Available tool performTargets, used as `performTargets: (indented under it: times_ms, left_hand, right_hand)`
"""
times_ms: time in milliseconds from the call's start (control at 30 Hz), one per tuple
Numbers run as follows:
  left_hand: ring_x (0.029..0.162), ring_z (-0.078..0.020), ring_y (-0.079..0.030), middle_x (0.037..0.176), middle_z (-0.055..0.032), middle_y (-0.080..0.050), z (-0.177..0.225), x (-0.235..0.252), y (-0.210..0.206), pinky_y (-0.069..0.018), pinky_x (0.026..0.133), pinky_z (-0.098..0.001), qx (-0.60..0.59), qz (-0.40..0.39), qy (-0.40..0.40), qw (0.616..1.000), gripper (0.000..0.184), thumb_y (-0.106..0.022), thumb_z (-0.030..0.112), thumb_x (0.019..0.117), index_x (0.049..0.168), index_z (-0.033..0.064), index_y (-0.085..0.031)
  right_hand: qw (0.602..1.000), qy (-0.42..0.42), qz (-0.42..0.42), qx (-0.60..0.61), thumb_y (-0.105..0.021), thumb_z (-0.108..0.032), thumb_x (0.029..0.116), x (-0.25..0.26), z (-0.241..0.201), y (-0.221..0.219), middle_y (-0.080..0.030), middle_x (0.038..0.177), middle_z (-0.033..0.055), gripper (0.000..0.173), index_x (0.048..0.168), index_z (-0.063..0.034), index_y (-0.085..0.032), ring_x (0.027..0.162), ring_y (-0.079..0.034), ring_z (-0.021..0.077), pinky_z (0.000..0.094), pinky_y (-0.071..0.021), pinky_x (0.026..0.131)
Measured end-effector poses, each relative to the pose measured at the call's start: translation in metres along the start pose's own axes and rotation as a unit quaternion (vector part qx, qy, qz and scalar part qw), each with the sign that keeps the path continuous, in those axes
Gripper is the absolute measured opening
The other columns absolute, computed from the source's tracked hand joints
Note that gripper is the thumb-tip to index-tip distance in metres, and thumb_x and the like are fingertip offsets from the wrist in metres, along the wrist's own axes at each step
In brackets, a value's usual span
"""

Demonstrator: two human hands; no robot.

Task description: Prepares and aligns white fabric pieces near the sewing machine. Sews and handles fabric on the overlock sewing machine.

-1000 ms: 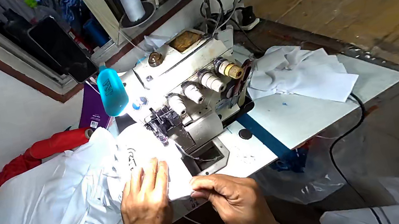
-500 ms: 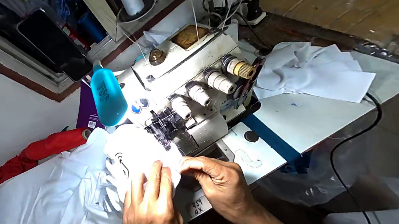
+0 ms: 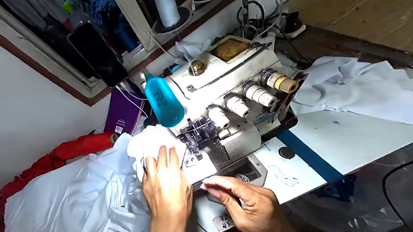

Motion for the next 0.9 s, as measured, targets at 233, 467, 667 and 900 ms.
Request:
performTargets:
  times_ms: [233, 467, 667, 900]
  left_hand:
    - [0.091, -0.0282, -0.074, 0.118, -0.0136, -0.075, 0.024, -0.079, 0.056, -0.0606, 0.071, -0.0415, -0.106, -0.040, -0.104, 0.988, 0.030, -0.067, 0.007, 0.0849, 0.113, 0.0038, -0.078]
    - [0.069, -0.0099, -0.068, 0.080, -0.0031, -0.072, -0.026, -0.062, 0.122, -0.0578, 0.062, -0.0313, -0.272, -0.030, -0.122, 0.954, 0.022, -0.077, 0.031, 0.0864, 0.091, 0.0095, -0.074]
    - [0.073, 0.0031, -0.062, 0.083, 0.0125, -0.066, -0.102, -0.046, 0.266, -0.0523, 0.061, -0.0168, -0.309, 0.034, -0.087, 0.946, 0.009, -0.071, 0.015, 0.0754, 0.077, 0.0230, -0.067]
    - [0.054, 0.0051, -0.040, 0.065, -0.0009, -0.043, -0.351, 0.013, 0.386, -0.0347, 0.055, -0.0069, -0.255, 0.331, 0.073, 0.906, 0.023, -0.035, -0.004, 0.1056, 0.085, -0.0043, -0.046]
  right_hand:
    - [0.973, 0.061, -0.177, -0.136, -0.062, -0.012, 0.0895, 0.001, 0.014, -0.009, -0.071, 0.072, 0.0073, 0.026, 0.112, -0.0118, -0.076, 0.059, -0.070, 0.0241, 0.0466, -0.0569, 0.051]
    - [0.988, -0.033, -0.152, -0.005, -0.077, -0.023, 0.0776, 0.053, -0.023, 0.055, -0.070, 0.106, -0.0049, 0.009, 0.077, -0.0144, -0.073, 0.099, -0.065, 0.0000, 0.0198, -0.0565, 0.082]
    - [0.960, -0.003, -0.271, 0.076, -0.083, -0.015, 0.0742, 0.124, -0.148, 0.052, -0.073, 0.108, -0.0091, 0.020, 0.092, -0.0191, -0.076, 0.088, -0.068, 0.0023, 0.0244, -0.0598, 0.069]
    - [0.982, 0.011, -0.164, -0.091, -0.063, -0.005, 0.0997, 0.148, -0.328, 0.068, -0.065, 0.092, -0.0007, 0.014, 0.113, -0.0041, -0.064, 0.077, -0.063, -0.0012, 0.0147, -0.0511, 0.073]
Point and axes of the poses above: each hand's wrist, its own x-axis towards the middle knuckle, its own y-axis out of the back of the hand, z = x × y, the point moved 7 cm from there along x, towards the middle knuckle
